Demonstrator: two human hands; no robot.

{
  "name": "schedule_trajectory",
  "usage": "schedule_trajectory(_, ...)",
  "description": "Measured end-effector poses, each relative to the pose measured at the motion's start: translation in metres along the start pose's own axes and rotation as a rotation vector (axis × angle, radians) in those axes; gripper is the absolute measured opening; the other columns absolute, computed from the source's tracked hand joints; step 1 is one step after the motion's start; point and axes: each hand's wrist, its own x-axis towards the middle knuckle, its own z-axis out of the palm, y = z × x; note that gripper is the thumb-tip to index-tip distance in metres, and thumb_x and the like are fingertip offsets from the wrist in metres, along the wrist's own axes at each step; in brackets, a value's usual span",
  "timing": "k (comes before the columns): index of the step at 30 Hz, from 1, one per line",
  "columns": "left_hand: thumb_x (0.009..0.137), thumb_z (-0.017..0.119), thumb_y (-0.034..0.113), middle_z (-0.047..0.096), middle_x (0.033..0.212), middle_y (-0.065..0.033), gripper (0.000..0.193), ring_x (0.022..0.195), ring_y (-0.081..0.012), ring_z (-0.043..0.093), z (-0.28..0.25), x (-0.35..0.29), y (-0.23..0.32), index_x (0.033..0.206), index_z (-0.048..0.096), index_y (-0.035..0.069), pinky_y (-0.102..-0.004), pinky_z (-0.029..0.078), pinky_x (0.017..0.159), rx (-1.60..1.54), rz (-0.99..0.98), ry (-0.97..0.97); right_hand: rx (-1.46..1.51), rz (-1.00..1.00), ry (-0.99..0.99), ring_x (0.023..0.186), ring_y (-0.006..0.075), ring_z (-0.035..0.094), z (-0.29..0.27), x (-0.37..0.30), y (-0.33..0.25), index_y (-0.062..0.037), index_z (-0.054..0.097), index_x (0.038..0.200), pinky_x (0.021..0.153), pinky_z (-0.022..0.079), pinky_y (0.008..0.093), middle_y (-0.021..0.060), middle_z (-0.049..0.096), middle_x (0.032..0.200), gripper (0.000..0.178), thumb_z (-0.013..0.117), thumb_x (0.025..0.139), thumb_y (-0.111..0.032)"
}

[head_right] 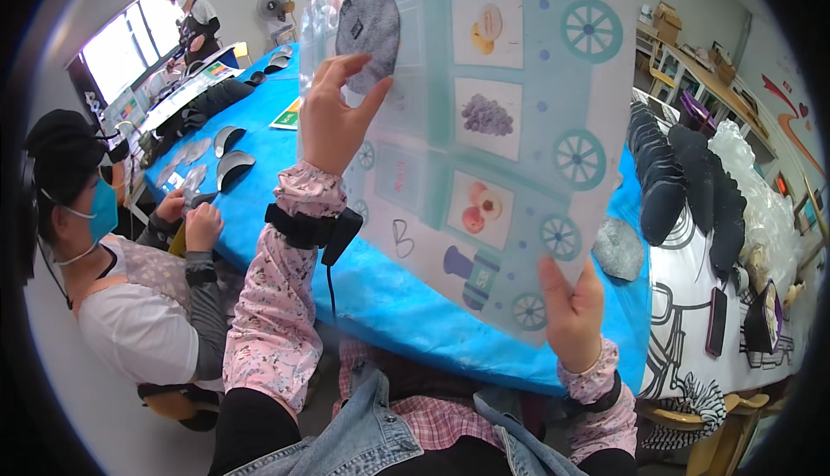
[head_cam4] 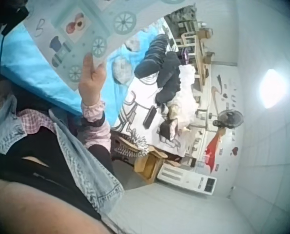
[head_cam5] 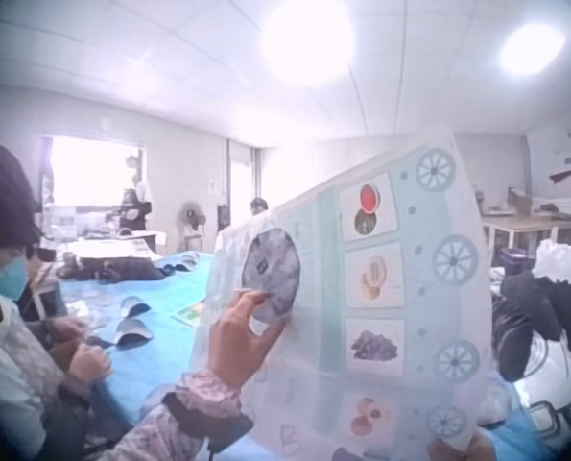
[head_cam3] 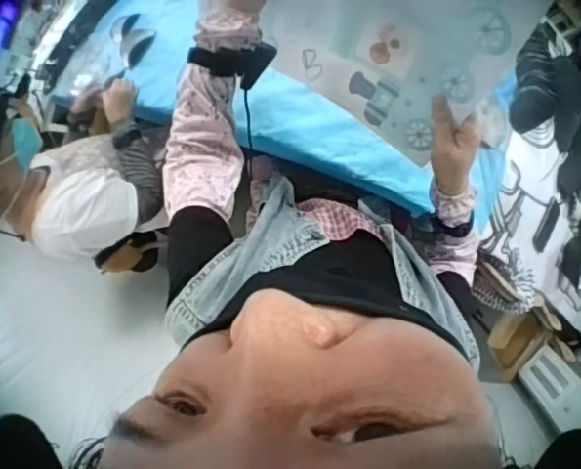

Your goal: Picking up and inspecting various shoe components at a production table.

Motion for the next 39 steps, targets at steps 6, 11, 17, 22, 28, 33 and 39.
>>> schedule_trajectory(6,0.076,0.067,0.014,0.064,0.091,-0.0065,0.019,0.081,-0.0211,0.065,0.012,-0.002,0.005,0.092,0.064,0.003,-0.0299,0.050,0.071,0.135,-0.088,-0.053,-0.197,-0.059,-0.140,0.089,0.0099,0.054,0.004,-0.009,-0.003,0.0031,0.051,0.112,0.077,0.043,0.0231,0.0064,0.060,0.101,0.022,0.049,0.093,-0.008)
schedule_trajectory(11,0.078,0.064,0.012,0.065,0.094,-0.0092,0.020,0.078,-0.0179,0.066,0.010,0.001,-0.009,0.093,0.063,-0.001,-0.0293,0.051,0.066,-0.104,-0.218,-0.049,-0.345,-0.178,-0.130,0.088,0.0105,0.055,-0.002,-0.006,0.005,0.0026,0.051,0.114,0.076,0.043,0.0235,0.0063,0.060,0.101,0.023,0.049,0.093,-0.008)
schedule_trajectory(17,0.079,0.060,0.012,0.065,0.083,-0.0145,0.025,0.070,-0.0170,0.065,-0.009,-0.002,-0.092,0.094,0.061,-0.009,-0.0264,0.053,0.059,-0.445,-0.624,0.093,0.019,0.045,0.069,0.090,0.0111,0.056,-0.040,0.012,0.014,0.0010,0.048,0.119,0.079,0.044,0.0237,0.0060,0.059,0.104,0.028,0.050,0.093,-0.009)
schedule_trajectory(22,0.080,0.062,0.016,0.063,0.086,-0.0164,0.025,0.074,-0.0204,0.065,-0.033,0.004,-0.107,0.090,0.059,-0.007,-0.0301,0.052,0.060,-0.231,-0.478,-0.016,-0.041,0.022,0.106,0.090,0.0091,0.056,-0.065,0.013,0.021,0.0003,0.048,0.119,0.077,0.044,0.0214,0.0051,0.059,0.104,0.028,0.050,0.094,-0.010)
schedule_trajectory(28,0.078,0.061,0.024,0.062,0.091,-0.0196,0.030,0.086,-0.0326,0.060,-0.037,0.036,-0.128,0.090,0.061,-0.003,-0.0370,0.047,0.077,0.074,-0.286,-0.069,-0.028,0.034,0.071,0.092,0.0082,0.055,-0.073,0.018,0.015,0.0010,0.048,0.119,0.079,0.043,0.0203,0.0048,0.059,0.104,0.029,0.051,0.093,-0.010)
schedule_trajectory(33,0.078,0.060,0.027,0.063,0.094,-0.0197,0.034,0.092,-0.0334,0.059,-0.029,0.046,-0.131,0.091,0.062,-0.003,-0.0371,0.044,0.083,0.167,-0.358,-0.157,-0.023,0.027,0.119,0.093,0.0081,0.054,-0.069,0.016,0.013,0.0017,0.048,0.119,0.080,0.042,0.0205,0.0047,0.059,0.106,0.028,0.052,0.092,-0.007)
schedule_trajectory(39,0.089,0.053,0.016,0.058,0.098,-0.0100,0.026,0.088,-0.0197,0.063,-0.029,0.058,-0.122,0.106,0.053,-0.003,-0.0289,0.053,0.075,-0.357,-0.417,-0.197,-0.136,-0.042,0.100,0.096,0.0092,0.054,-0.080,0.001,-0.012,0.0011,0.044,0.125,0.081,0.042,0.0213,0.0050,0.057,0.110,0.035,0.052,0.090,-0.004)
